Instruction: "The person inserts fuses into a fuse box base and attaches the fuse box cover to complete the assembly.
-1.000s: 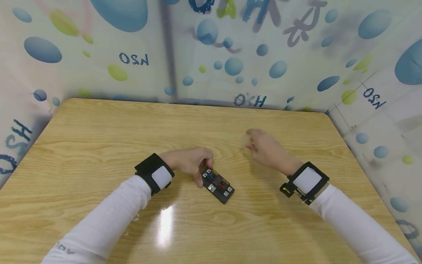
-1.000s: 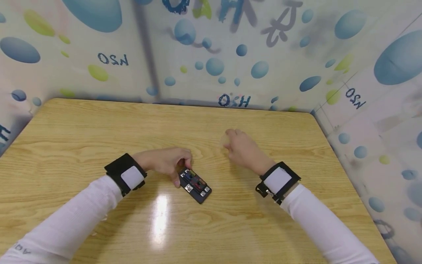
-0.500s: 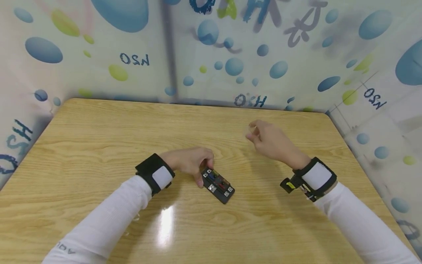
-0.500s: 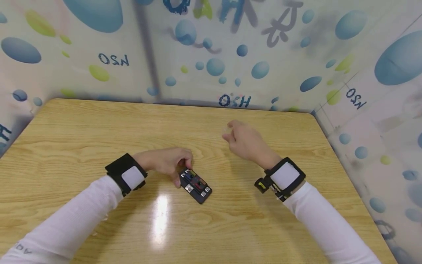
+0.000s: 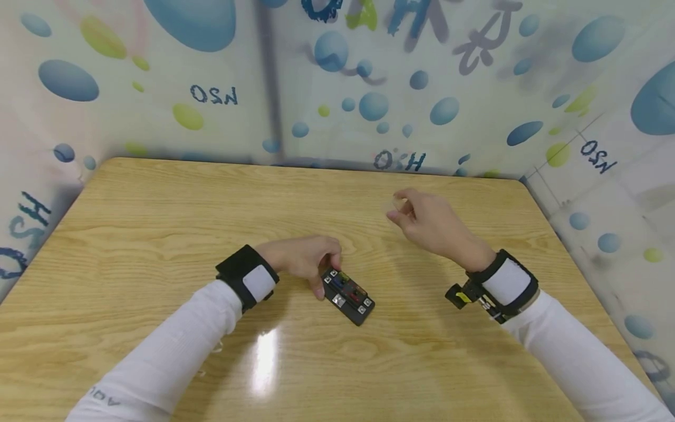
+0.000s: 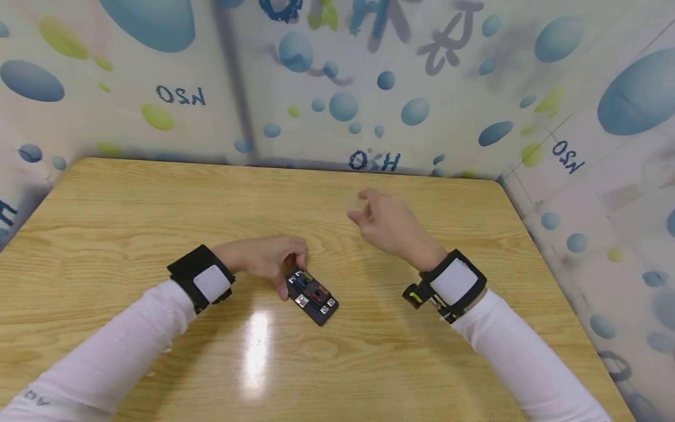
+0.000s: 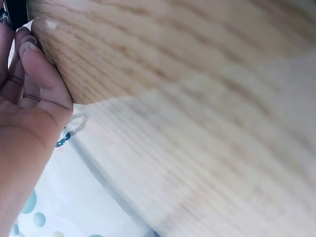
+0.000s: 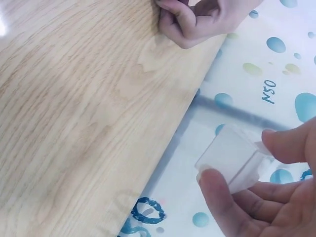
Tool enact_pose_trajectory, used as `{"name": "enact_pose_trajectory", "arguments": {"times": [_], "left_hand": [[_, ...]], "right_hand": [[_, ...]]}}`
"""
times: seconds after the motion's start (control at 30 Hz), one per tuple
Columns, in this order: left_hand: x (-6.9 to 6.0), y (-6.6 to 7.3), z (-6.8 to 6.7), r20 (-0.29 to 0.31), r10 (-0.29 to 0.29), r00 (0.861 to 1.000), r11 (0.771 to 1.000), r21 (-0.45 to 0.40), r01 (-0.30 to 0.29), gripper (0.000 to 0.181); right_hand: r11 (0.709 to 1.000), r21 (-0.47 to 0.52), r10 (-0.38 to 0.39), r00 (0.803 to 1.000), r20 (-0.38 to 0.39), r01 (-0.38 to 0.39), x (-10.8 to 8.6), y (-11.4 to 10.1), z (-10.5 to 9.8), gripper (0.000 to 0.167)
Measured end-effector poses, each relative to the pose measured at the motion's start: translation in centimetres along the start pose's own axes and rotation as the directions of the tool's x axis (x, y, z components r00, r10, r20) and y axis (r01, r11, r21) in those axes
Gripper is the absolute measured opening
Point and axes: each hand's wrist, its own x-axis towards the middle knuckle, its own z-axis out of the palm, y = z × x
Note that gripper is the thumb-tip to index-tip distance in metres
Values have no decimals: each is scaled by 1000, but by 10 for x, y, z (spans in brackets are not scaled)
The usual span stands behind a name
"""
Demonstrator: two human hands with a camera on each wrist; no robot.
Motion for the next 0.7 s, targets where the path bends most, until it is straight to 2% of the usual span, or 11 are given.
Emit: {"name": "enact_pose_trajectory", "arguments": {"times": [0.2, 0.47, 0.7], "left_hand": [[-1, 1, -1, 5, 1, 1000, 1000, -2, -1, 49], [0, 1, -1, 9, -3, 1000, 1000, -14, 3, 49], [-1, 1, -2, 14, -13, 1000, 999, -31, 13, 49]], "right_hand": [[1000, -10, -30, 999, -18, 30, -2, -13, -4, 49], [999, -20, -33, 999, 36, 34, -8, -36, -4, 47], [990, -83, -111, 991, 71, 116, -9, -52, 4, 44]]}}
